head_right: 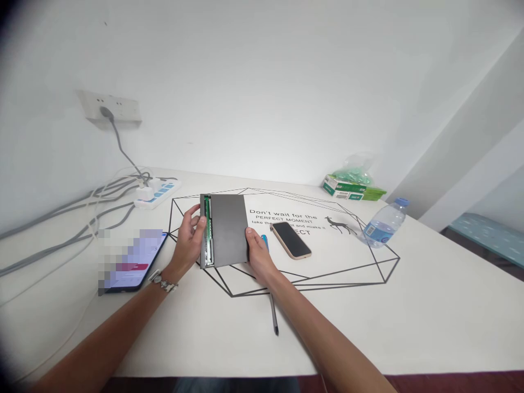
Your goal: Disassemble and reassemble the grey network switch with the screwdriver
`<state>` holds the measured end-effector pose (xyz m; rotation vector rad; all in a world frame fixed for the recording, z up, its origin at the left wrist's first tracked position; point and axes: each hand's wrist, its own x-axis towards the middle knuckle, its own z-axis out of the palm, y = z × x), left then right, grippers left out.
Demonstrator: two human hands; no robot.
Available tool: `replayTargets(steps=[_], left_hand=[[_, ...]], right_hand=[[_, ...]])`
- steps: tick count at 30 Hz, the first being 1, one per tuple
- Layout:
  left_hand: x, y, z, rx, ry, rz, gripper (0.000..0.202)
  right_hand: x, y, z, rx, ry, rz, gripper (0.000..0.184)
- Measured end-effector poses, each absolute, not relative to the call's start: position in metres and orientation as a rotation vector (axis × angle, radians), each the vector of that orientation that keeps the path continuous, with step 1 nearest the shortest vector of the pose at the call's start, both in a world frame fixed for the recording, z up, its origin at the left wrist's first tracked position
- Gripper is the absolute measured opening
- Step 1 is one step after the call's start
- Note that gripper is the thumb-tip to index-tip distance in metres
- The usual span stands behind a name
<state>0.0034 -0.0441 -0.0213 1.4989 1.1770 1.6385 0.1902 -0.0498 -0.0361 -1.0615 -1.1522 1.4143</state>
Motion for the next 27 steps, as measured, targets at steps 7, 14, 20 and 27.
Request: replayTargets(steps=[7, 14, 20, 27], left_hand=[[0.007, -0.046, -0.024, 1.497, 1.172, 1.646, 0.060], [0.011, -0.047, -0.025, 1.520, 1.213, 1.658, 0.060], [0.012, -0.047, -0.026, 1.531, 1.210, 1.671, 0.059], [0.014, -0.048, -0.026, 1.509, 1.171, 1.660, 0.057]], right_hand=[[0.187, -0.051, -0.036, -1.076, -1.118, 1.418, 0.045], [0.182, -0.053, -0.036, -1.162, -1.146, 1.319, 0.047], [0.184, -0.051, -0.041, -1.150, -1.211, 1.282, 0.042], [0.182, -0.056, -0.039, -1.182, -1.356, 1.240, 0.043]])
